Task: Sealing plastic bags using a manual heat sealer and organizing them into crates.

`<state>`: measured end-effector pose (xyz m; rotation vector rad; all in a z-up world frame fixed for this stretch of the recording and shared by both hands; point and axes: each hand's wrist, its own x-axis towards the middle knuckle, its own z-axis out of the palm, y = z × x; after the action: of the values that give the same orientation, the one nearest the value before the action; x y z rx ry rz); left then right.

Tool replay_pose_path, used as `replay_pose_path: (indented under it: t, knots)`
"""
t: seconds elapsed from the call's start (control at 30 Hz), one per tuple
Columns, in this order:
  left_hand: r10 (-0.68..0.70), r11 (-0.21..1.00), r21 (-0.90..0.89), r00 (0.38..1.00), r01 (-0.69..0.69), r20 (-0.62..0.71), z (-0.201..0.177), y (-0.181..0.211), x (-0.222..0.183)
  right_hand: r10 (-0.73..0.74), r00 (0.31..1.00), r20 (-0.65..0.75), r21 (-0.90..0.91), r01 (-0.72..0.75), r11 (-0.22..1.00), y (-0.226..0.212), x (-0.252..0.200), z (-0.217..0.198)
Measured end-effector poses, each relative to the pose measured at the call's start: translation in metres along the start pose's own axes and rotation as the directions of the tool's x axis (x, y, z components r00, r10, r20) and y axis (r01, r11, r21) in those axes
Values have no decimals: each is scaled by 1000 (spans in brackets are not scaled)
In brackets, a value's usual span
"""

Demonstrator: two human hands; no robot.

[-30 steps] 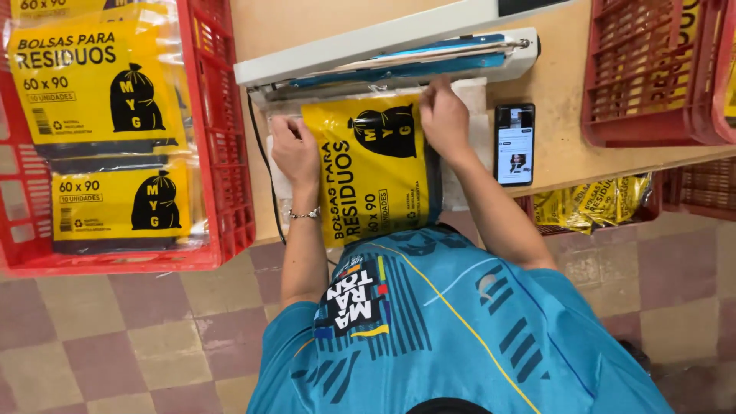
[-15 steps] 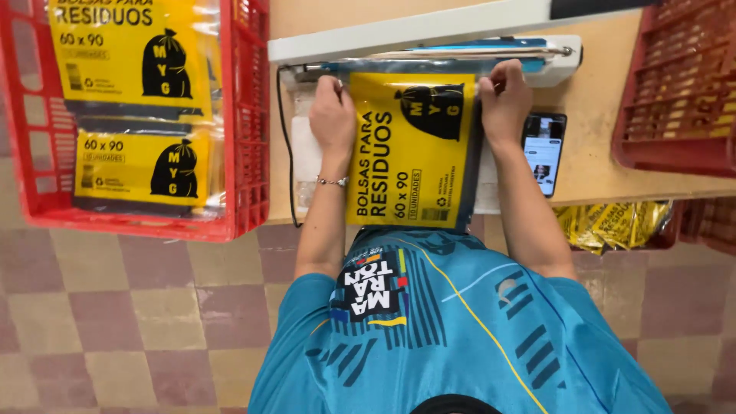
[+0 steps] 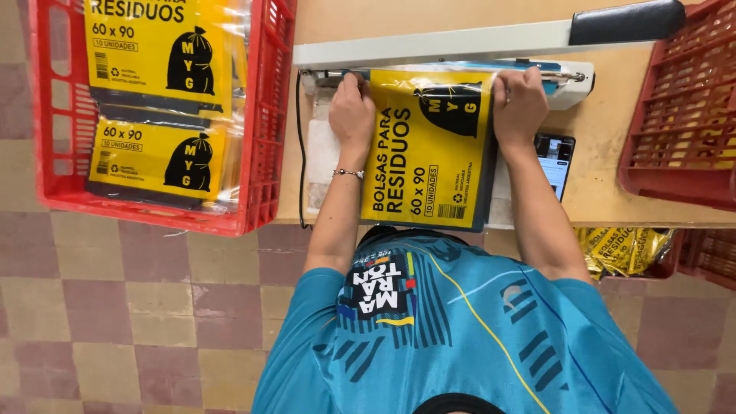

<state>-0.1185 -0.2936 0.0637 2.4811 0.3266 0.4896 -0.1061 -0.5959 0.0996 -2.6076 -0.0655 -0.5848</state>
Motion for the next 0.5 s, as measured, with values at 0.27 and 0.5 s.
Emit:
replay_pose_path:
  t: [0.27, 0.5]
  knots:
    - [64, 996, 66, 997, -61, -48, 13, -9, 1, -680, 724, -118, -221, 649, 728, -100, 120, -65]
    - [23, 999, 29, 999, -22, -25, 8, -2, 4, 8, 791, 611, -172, 122, 977, -31, 115, 36]
